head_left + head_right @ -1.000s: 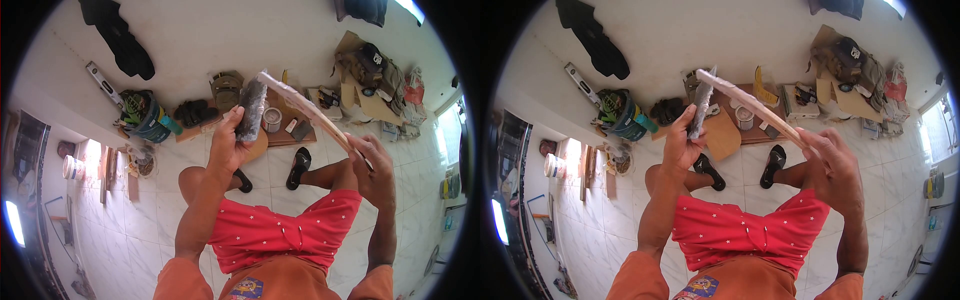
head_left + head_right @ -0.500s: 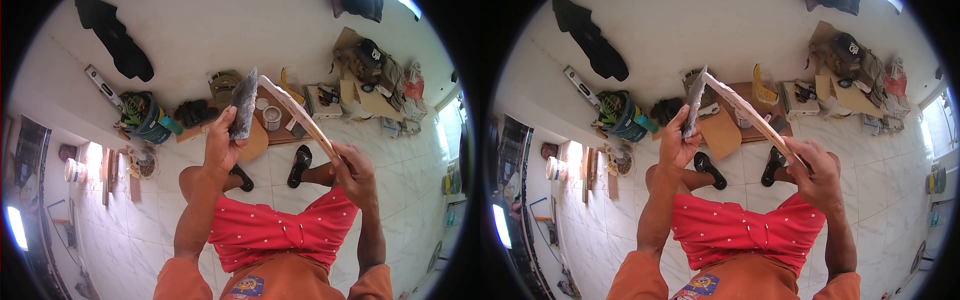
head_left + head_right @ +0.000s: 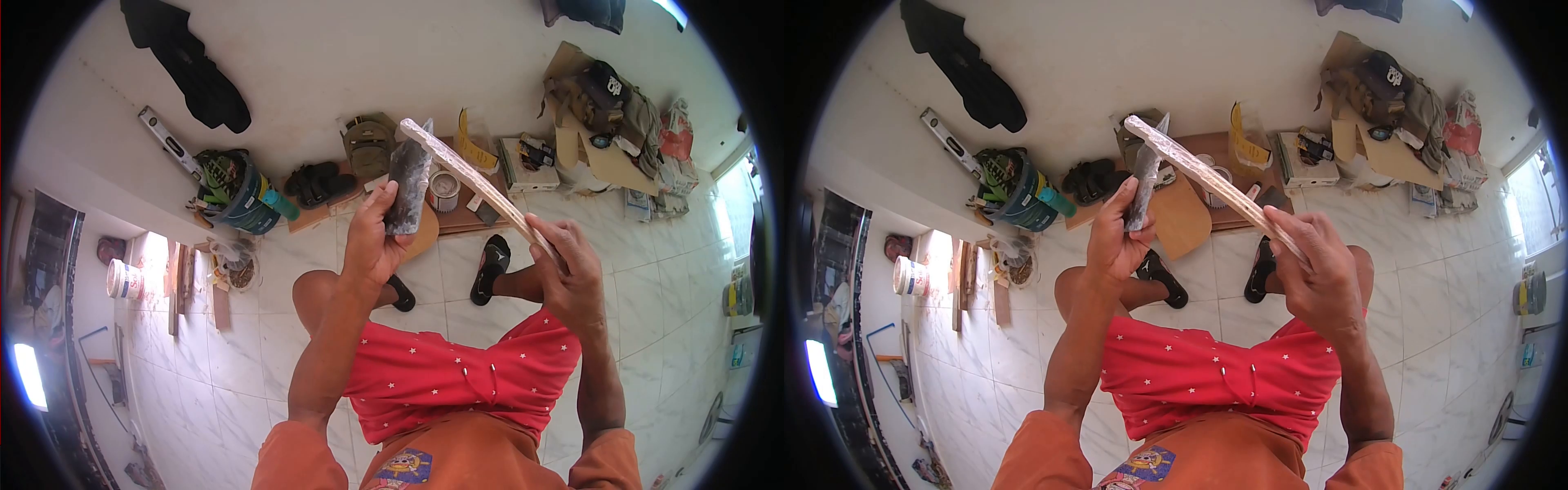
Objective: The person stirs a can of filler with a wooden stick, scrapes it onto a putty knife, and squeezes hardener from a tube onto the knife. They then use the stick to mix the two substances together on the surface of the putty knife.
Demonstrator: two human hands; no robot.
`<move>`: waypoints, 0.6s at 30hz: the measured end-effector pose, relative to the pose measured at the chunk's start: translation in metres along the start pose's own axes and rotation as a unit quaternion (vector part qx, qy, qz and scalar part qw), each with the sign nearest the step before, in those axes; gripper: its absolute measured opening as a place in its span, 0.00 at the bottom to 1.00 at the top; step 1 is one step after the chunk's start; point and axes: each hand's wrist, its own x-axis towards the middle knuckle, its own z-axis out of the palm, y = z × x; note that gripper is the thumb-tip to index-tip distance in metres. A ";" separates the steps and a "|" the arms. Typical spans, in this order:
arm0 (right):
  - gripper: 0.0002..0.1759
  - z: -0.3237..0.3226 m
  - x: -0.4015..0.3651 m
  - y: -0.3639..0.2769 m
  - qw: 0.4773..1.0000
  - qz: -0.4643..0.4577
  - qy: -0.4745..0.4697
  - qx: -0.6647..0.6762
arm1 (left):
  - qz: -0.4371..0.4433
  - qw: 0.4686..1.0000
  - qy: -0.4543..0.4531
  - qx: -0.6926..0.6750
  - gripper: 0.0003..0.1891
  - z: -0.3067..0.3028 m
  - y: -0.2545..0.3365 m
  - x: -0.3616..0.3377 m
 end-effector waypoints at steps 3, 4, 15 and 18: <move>0.24 0.001 0.000 0.000 1.000 0.008 0.002 0.003 | -0.001 1.000 0.006 -0.001 0.08 0.000 0.000 -0.001; 0.24 0.001 0.000 -0.001 1.000 0.013 0.001 0.004 | 0.000 1.000 0.007 -0.002 0.08 0.000 0.000 -0.001; 0.24 0.000 -0.002 0.003 1.000 0.009 0.001 -0.009 | -0.002 1.000 -0.003 -0.019 0.08 -0.007 0.001 0.000; 0.23 0.000 -0.002 0.003 1.000 0.013 0.000 -0.005 | -0.002 1.000 -0.006 -0.022 0.08 -0.012 0.001 0.001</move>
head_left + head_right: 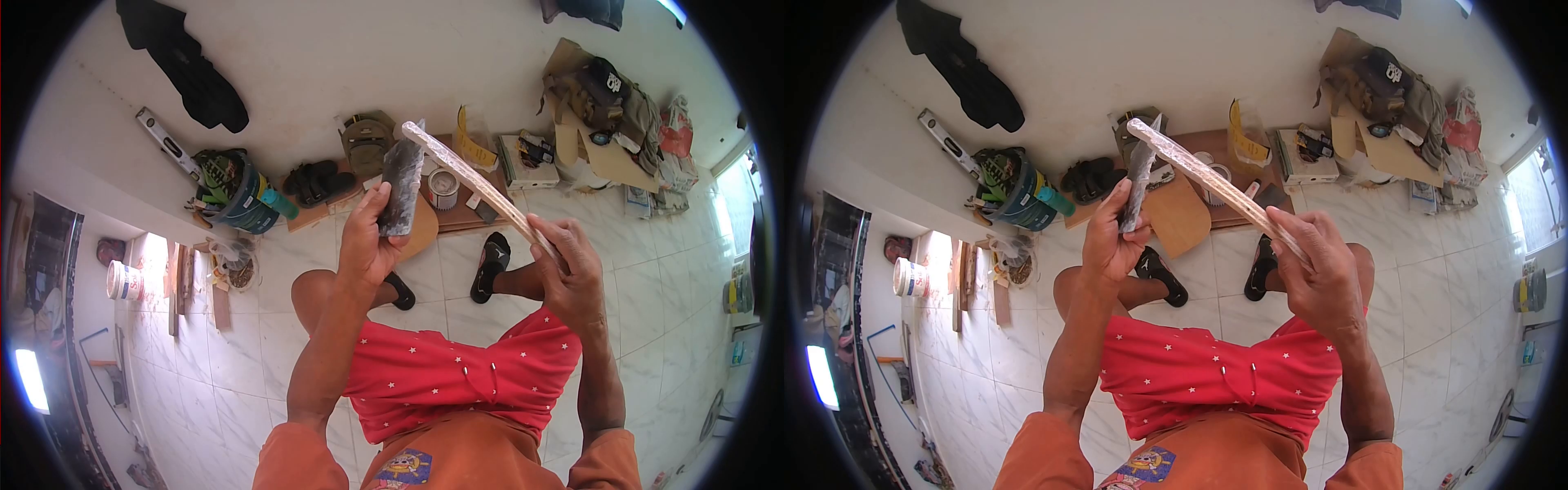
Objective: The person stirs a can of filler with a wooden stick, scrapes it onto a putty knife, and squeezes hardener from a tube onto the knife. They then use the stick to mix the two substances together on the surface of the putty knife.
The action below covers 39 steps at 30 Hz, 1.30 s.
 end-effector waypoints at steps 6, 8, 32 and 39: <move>0.22 0.000 -0.001 0.004 1.000 -0.009 0.000 -0.008 | 0.003 1.000 0.002 -0.011 0.10 -0.003 0.001 0.001; 0.20 0.000 -0.002 0.003 1.000 0.007 -0.003 -0.005 | 0.003 1.000 -0.001 -0.013 0.10 -0.006 0.001 0.002; 0.14 0.001 0.055 0.098 0.950 0.088 -0.171 -0.246 | 0.108 0.963 0.018 0.247 0.12 -0.037 0.035 0.081; 0.09 0.098 0.138 0.191 0.848 0.069 -0.350 -0.391 | 0.087 0.934 0.026 0.346 0.14 -0.048 0.051 0.126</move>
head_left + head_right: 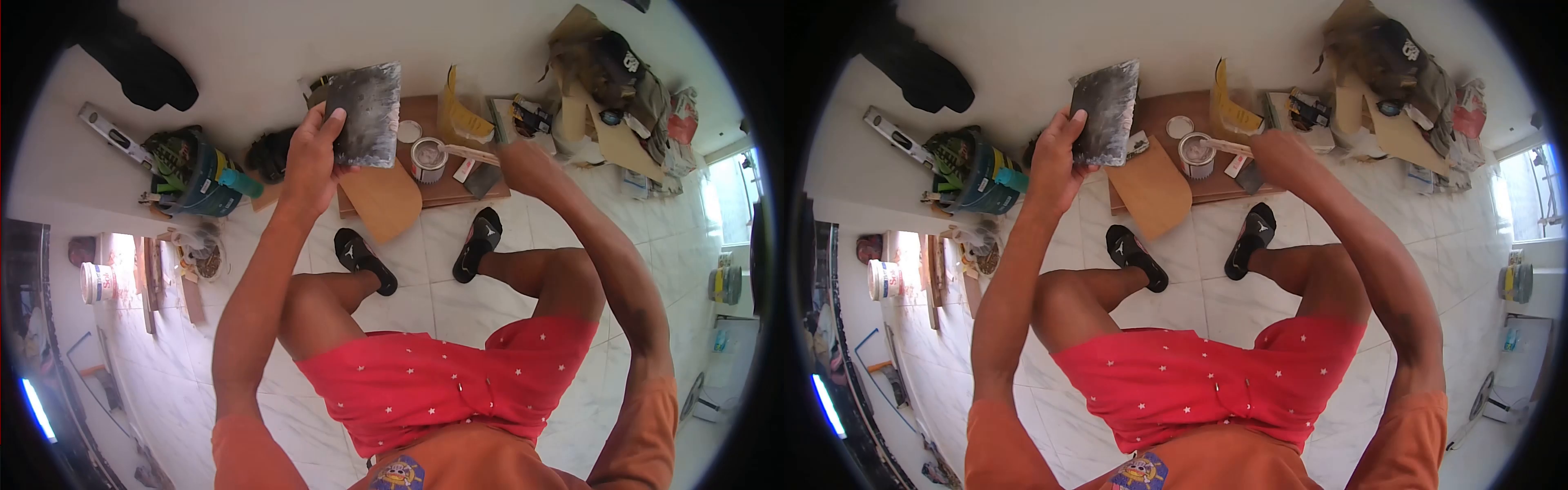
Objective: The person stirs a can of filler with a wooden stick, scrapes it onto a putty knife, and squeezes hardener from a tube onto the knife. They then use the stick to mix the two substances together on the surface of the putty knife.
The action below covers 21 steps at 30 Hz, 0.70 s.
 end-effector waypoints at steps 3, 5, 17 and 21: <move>0.07 0.031 0.051 0.002 0.997 -0.060 0.023 -0.035 | -0.018 1.000 -0.019 0.012 0.15 -0.016 -0.018 0.024; 0.07 0.049 0.077 0.005 0.996 -0.080 0.012 -0.043 | -0.027 0.999 -0.013 0.024 0.16 -0.025 -0.027 0.038; 0.08 0.095 0.131 0.005 0.992 -0.091 -0.060 -0.062 | -0.086 0.994 0.057 -0.018 0.16 -0.052 -0.145 0.093; 0.07 0.098 0.133 0.006 0.994 -0.063 -0.079 -0.038 | -0.111 0.992 0.052 -0.035 0.16 -0.048 -0.175 0.102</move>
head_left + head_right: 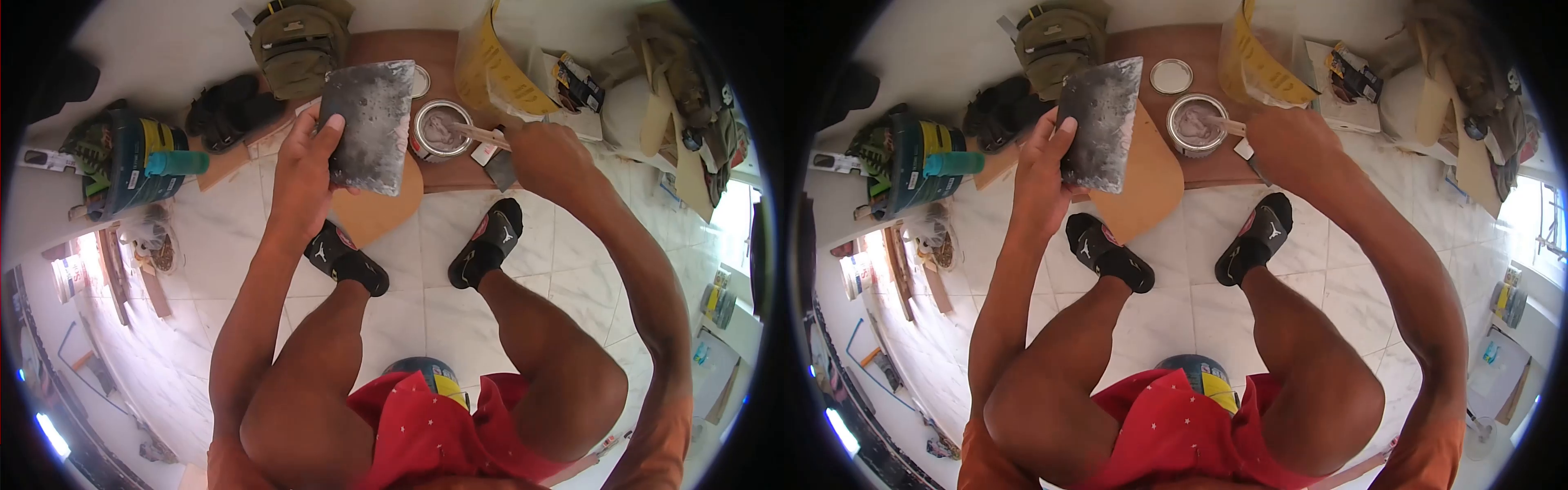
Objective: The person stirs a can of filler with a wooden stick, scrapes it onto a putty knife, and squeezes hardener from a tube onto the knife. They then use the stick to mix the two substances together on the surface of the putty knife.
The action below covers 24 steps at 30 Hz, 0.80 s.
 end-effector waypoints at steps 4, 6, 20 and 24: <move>0.09 0.016 0.006 0.024 0.998 -0.008 -0.003 0.063 | -0.008 1.000 -0.004 0.001 0.17 -0.008 -0.022 0.014; 0.12 0.016 0.010 0.033 0.990 0.017 -0.041 0.131 | -0.011 1.000 0.004 0.000 0.17 -0.013 -0.035 0.020; 0.16 0.072 -0.007 0.061 0.844 0.188 -0.124 0.487 | -0.027 0.999 0.032 -0.010 0.16 -0.025 -0.080 0.043; 0.17 0.103 -0.017 0.067 0.793 0.195 -0.109 0.567 | -0.024 0.999 0.033 -0.007 0.15 -0.029 -0.081 0.046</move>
